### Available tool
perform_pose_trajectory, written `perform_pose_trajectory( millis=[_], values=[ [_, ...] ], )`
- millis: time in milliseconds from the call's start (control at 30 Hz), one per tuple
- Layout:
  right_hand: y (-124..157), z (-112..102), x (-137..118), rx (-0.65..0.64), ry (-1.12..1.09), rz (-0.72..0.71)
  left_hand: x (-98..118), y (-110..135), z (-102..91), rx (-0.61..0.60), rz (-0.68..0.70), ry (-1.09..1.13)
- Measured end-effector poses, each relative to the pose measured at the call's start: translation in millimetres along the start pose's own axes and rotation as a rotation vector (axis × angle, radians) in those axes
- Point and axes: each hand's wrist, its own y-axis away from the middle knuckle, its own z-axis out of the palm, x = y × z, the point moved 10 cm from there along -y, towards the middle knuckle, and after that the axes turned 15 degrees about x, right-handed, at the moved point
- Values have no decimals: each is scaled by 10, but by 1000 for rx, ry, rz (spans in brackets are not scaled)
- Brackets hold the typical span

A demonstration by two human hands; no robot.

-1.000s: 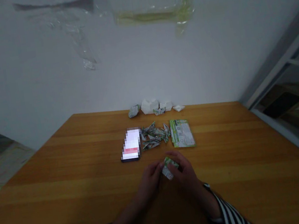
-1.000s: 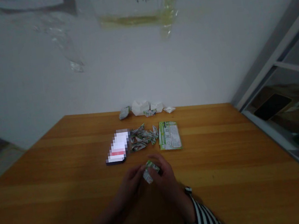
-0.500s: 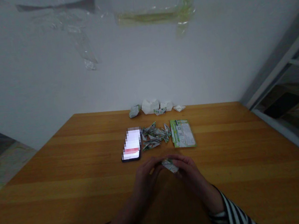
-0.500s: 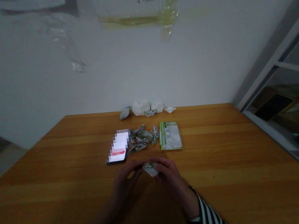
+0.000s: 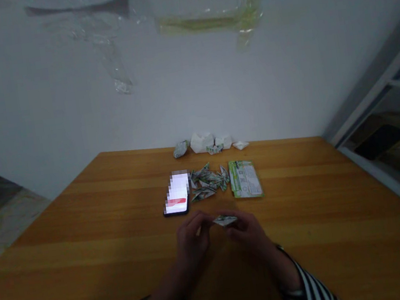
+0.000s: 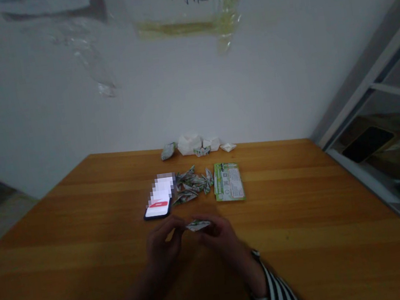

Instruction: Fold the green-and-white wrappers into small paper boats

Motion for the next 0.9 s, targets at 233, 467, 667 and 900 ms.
perform_pose_trajectory(
  millis=[233, 467, 667, 900],
  values=[
    [-55, -240, 4, 151, 286, -90, -281, 101, 360, -240, -413, 219],
    [-39, -139, 145, 27, 70, 123, -493, 158, 372, -247, -716, 402],
    [-57, -213, 82, 93, 69, 82, -393, 221, 466, -319, -833, 615],
    [10, -51, -130, 8, 45, -24, -370, 152, 384, -252, -722, 586]
  ],
)
